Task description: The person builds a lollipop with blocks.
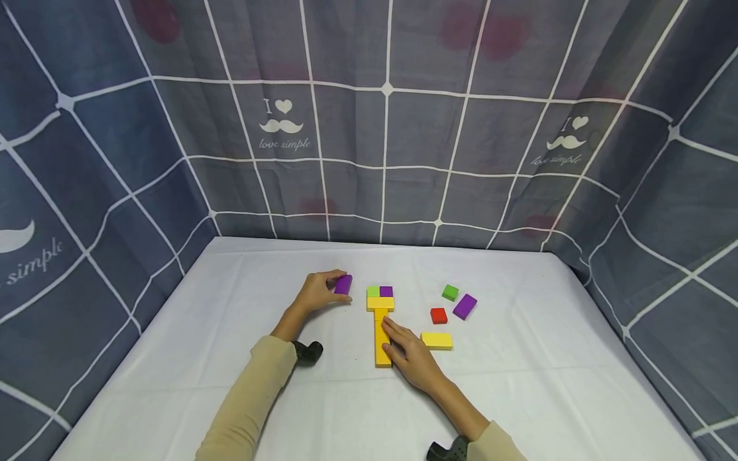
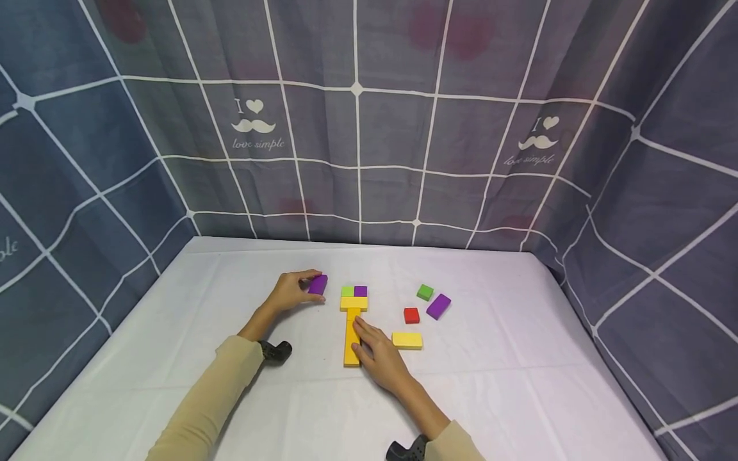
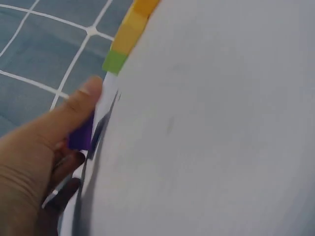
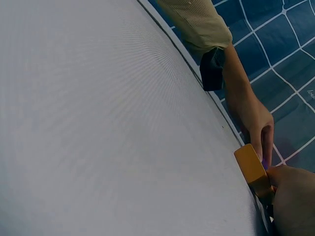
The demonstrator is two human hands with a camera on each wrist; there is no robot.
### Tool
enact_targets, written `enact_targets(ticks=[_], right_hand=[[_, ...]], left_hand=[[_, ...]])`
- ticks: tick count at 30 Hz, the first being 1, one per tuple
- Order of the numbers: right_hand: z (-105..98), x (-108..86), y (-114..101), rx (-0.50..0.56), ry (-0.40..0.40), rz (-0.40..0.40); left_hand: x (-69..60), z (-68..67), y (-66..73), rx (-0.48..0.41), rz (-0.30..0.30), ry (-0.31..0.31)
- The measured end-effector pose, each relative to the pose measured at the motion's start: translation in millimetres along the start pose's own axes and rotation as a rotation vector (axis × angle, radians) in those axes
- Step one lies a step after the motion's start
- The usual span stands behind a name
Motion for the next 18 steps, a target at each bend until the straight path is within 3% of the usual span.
enact_targets(ticks=[6,10,15,18], right_hand=[[0.4,0.2,-0.7,-0.007,0.009,-0.013],[0.7,0.8,-0.1,-0.006,0.0,0.001],[1.8,1.2,1.5,0.005,-0.012,0.009],[1.8,1.2,2.2,0.0,-0.006,0.007]], left_hand=[[-1.9,9.0,5.0,0.066,-0.009,-0.036],[-3.8,7.8,3.2,0.012,-0.017,-0.074],[-8.5,5.1,-2.7,-0.071,-0.035,-0.167],[-9.3,4.8,-3.6,-0.1,-0.018,-0.197]])
Point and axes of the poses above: each hand's wrist, its own x-axis towards the middle knuckle, its own z-axis out of the palm, y = z × x, the point moved 4 cm from there along x, towards the middle knuckle, and after that the axes turned 12 degrees about z, right-handed, at the moved point
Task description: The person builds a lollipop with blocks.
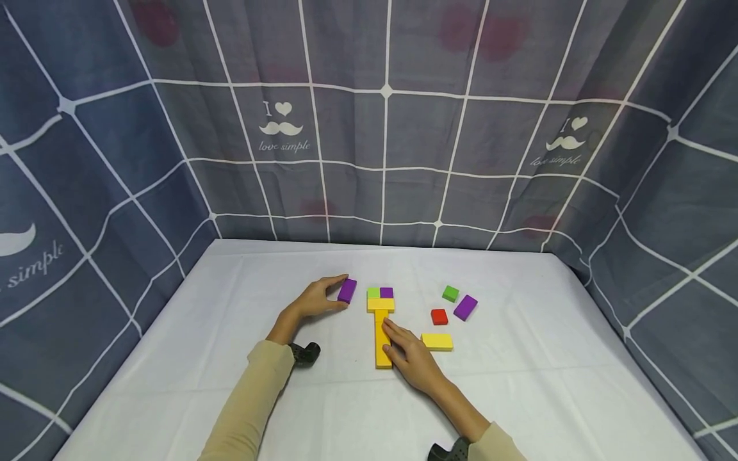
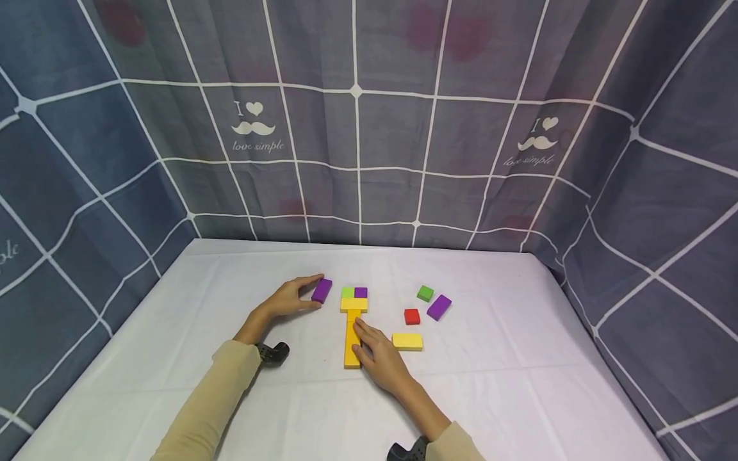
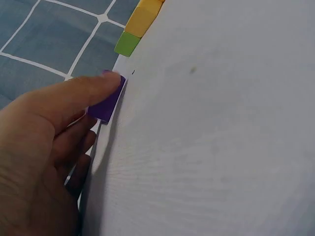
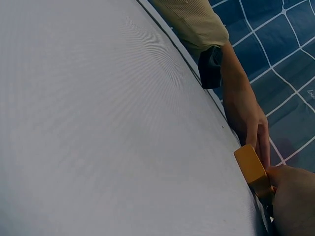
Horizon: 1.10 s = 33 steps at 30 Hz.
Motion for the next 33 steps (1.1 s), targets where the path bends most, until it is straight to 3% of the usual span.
enact_targets(ticks=[4,11,15,26,33], right_hand=[[-0.4,-0.4,-0.2,-0.008,0.004,-0.003],[-3.1,-1.6,-1.9,-0.01,0.02,-0.024],[-3.5,-1.7,-2.7,-0.005,0.016,-0.025],[-1.3,-0.9,-2.0,-0.018,0.025,-0.047],[-1.3,-0.7,-2.6,0.001,0.015,-0.04]], left_hand=[[0.0,1.6,0.8,-0.024,-0.01,0.038],[3.6,9.7,5.7,-0.069,-0.063,0.216],[7.3,15.4,10.3,-0.071,-0.064,0.265],[8.9,21.9,15.6,0.036,-0.027,0.209],[8.0,21.5,12.3,0.032,-0.019,0.17]])
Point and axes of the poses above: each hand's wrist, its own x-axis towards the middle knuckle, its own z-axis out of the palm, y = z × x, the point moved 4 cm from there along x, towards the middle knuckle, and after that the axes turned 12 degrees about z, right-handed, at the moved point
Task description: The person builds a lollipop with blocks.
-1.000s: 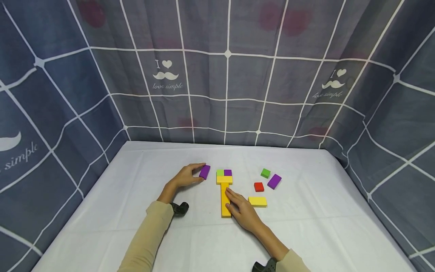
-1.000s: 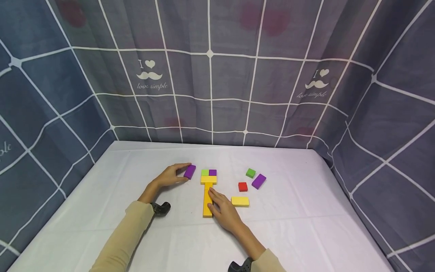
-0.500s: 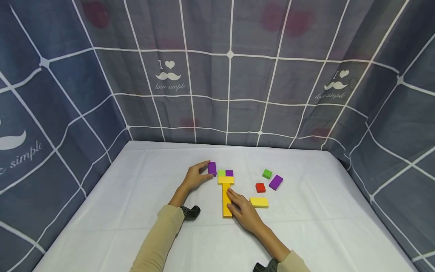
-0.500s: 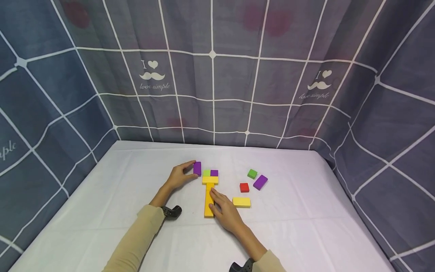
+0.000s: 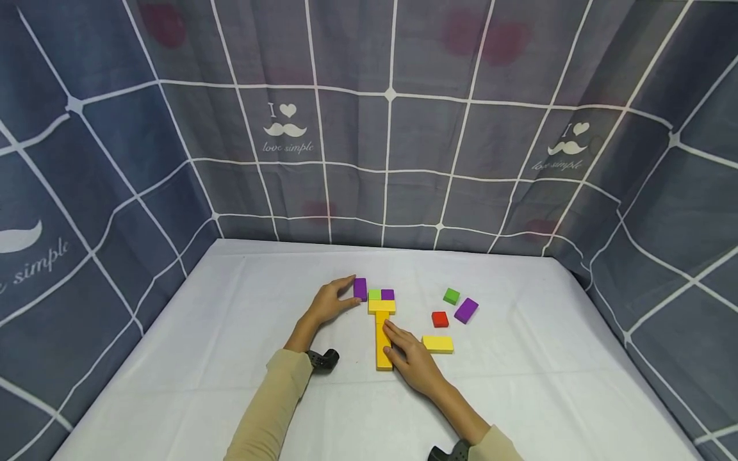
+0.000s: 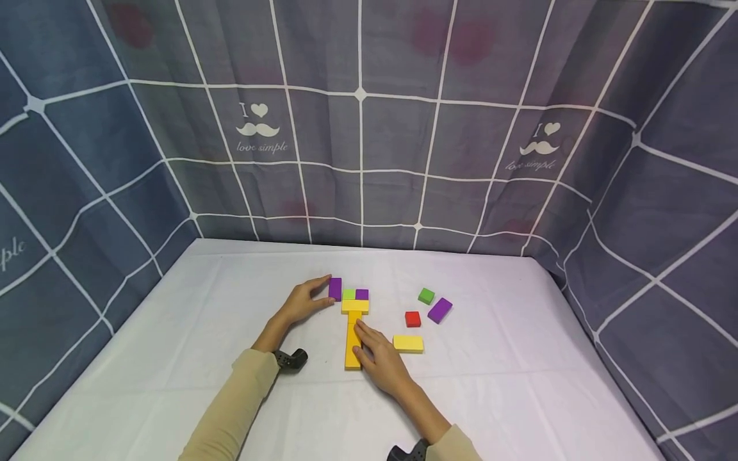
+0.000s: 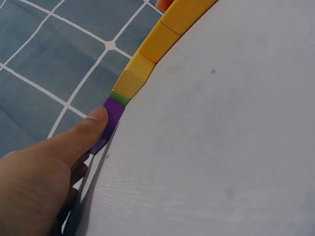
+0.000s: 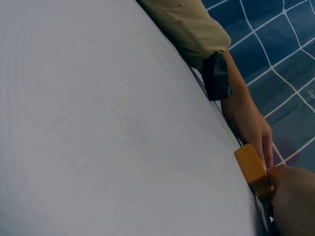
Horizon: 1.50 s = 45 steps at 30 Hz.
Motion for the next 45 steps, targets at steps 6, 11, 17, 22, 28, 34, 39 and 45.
enact_targets(ticks=[6,11,17,22,28,34,39,45], right_hand=[[0.3,0.4,0.4,0.009,-0.017,0.04],[0.2,0.4,0.5,0.001,-0.018,0.046],[0.5,0.4,1.5,0.002,-0.02,0.047],[1.3,0.5,1.7,0.001,-0.021,0.04],[1.8,0.7,1.4,-0.003,-0.021,0.034],[1.7,0.0,1.0,-0.009,-0.016,0.035],[1.3,-1.3,-0.3,-0.014,-0.006,0.023],[0.4,-1.2,-1.7,-0.021,0.003,0.007]], left_hand=[[-0.3,0.2,2.2,0.037,0.003,-0.023],[-0.7,1.0,3.9,0.083,0.013,-0.021],[-0.8,1.1,6.5,0.144,0.039,-0.037],[-0.6,1.4,6.8,0.175,0.048,-0.045],[-0.7,1.4,5.9,0.177,0.06,-0.046],[-0.4,2.5,4.7,0.184,0.071,-0.055],[-0.6,2.5,5.0,0.187,0.08,-0.056],[-1.3,1.7,6.3,0.184,0.08,-0.054]])
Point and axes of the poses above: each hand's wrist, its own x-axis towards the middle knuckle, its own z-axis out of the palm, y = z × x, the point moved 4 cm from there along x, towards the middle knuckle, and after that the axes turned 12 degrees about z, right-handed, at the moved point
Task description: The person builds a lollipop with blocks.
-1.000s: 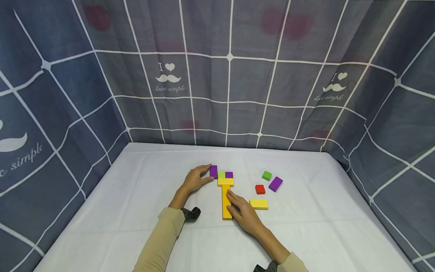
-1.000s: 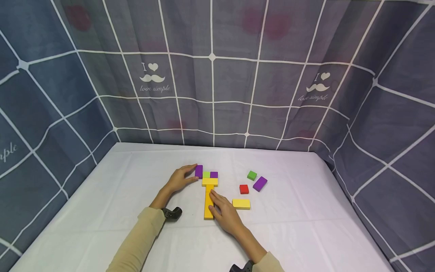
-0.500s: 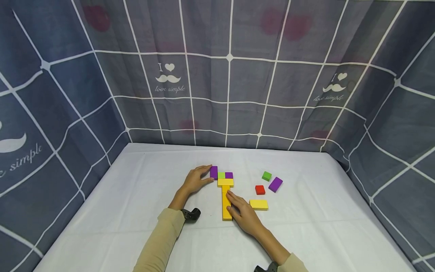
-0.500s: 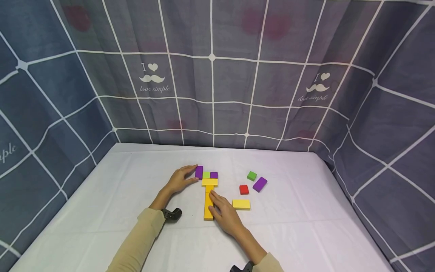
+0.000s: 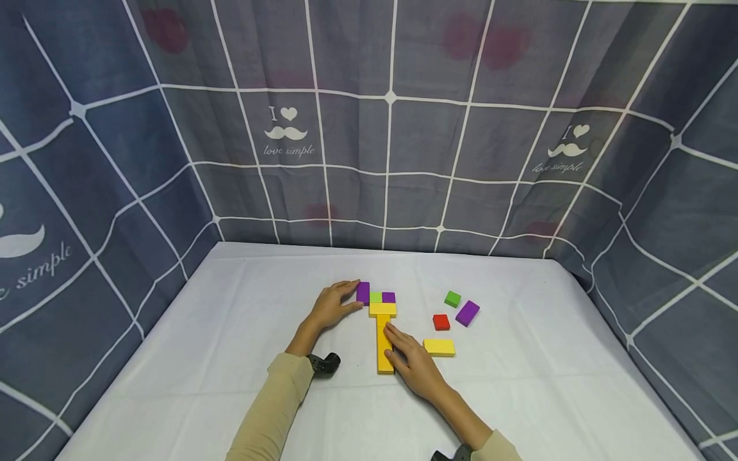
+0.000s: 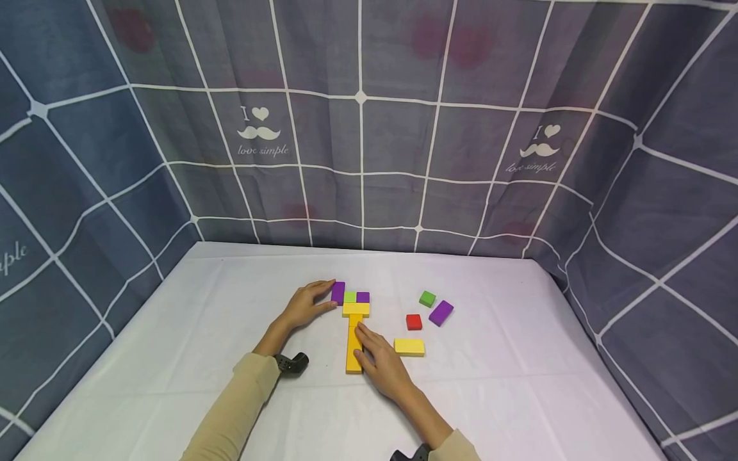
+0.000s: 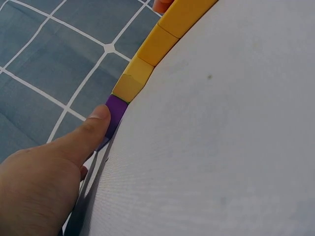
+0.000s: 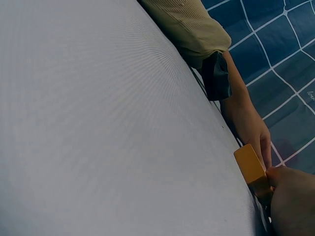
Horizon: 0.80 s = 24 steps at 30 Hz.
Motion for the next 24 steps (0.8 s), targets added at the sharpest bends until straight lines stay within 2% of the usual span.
enact_targets(ticks=[12,24], right_hand=[[-0.7,1.4,0.7,0.03,-0.027,0.031],[-7.7,-0.7,-2.6,0.112,0.078,-0.007]], left_hand=[[-0.7,-1.4,0.0,0.002,-0.027,-0.018],[-0.1,-1.5,-0.6,-0.024,-0.048,-0.015]])
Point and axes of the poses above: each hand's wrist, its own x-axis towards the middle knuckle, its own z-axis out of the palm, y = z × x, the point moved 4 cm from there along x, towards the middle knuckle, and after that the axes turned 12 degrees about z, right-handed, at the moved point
